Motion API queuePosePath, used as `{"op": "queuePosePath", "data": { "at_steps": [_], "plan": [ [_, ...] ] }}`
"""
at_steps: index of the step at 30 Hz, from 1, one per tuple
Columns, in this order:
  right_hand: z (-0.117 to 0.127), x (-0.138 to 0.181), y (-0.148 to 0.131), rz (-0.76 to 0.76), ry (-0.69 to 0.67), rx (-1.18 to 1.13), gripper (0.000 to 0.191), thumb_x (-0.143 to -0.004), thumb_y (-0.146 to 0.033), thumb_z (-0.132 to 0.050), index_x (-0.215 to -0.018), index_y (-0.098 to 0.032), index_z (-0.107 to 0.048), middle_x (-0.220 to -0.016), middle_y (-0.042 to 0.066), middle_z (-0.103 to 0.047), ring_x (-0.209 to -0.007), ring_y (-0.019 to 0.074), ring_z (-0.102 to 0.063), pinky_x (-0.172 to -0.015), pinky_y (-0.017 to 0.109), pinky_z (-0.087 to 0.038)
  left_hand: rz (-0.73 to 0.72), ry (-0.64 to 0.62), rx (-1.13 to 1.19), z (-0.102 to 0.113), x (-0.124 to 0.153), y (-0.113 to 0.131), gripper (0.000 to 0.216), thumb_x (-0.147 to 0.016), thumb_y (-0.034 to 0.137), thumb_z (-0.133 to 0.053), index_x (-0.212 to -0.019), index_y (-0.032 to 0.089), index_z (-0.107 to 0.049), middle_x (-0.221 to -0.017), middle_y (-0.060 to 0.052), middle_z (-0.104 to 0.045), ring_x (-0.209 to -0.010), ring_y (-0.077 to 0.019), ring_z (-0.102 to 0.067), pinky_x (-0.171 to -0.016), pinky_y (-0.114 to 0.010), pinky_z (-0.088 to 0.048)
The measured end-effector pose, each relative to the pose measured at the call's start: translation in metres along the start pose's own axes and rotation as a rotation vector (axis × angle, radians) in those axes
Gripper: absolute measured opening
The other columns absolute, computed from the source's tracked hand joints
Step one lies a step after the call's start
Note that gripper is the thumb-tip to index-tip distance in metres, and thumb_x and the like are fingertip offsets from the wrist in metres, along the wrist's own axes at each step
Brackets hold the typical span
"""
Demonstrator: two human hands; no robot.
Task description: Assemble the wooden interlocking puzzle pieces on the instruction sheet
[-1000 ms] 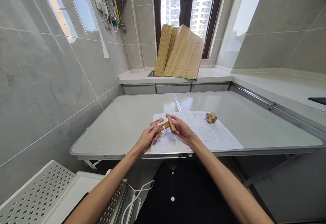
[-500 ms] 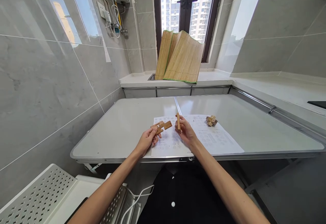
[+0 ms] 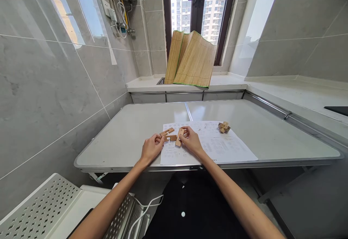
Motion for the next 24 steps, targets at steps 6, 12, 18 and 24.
{"op": "queuePosePath", "data": {
  "at_steps": [6,12,18,24],
  "plan": [
    [-0.004,0.001,0.005,0.106,0.007,0.275,0.027,-0.075,-0.028,-0.062,-0.1,-0.02,-0.066,-0.091,0.004,-0.066,-0.082,0.0222,-0.059,-0.079,0.036,-0.048,-0.056,-0.054,-0.341,-0.006,0.003,0.0,0.031,-0.092,0.048,-0.06,-0.072,0.023,-0.064,-0.07,-0.003,-0.068,-0.068,-0.0219,-0.062,-0.06,-0.028,-0.031],
    [-0.008,0.0,0.016,0.102,0.036,0.45,0.023,-0.08,-0.031,-0.061,-0.098,-0.018,-0.071,-0.103,0.011,-0.063,-0.1,0.0273,-0.059,-0.09,0.04,-0.047,-0.103,-0.032,-0.436,-0.007,0.003,-0.002,0.036,-0.095,0.052,-0.057,-0.076,0.022,-0.061,-0.075,-0.006,-0.067,-0.072,-0.0223,-0.063,-0.06,-0.028,-0.031],
    [-0.005,0.002,0.008,0.028,0.017,0.466,0.024,-0.087,-0.034,-0.058,-0.102,-0.02,-0.069,-0.091,0.007,-0.067,-0.088,0.0243,-0.063,-0.075,0.034,-0.046,-0.108,-0.053,-0.433,-0.001,0.004,-0.002,0.028,-0.097,0.051,-0.056,-0.098,0.024,-0.061,-0.084,-0.004,-0.069,-0.075,-0.0218,-0.066,-0.062,-0.027,-0.038],
    [-0.007,0.006,-0.004,0.024,-0.165,0.282,0.019,-0.096,-0.035,-0.051,-0.104,-0.022,-0.063,-0.067,-0.003,-0.071,-0.067,0.0188,-0.064,-0.067,0.03,-0.042,-0.196,-0.033,-0.425,-0.004,0.004,-0.006,0.021,-0.101,0.04,-0.051,-0.105,0.021,-0.059,-0.092,-0.005,-0.07,-0.082,-0.0231,-0.068,-0.068,-0.032,-0.047]
  ]
}}
Point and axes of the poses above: each hand's wrist, its own x-axis away from the middle knuckle, its own z-axis out of the back of the hand, y = z × x, the point moved 2 cm from there along -x, towards the middle knuckle
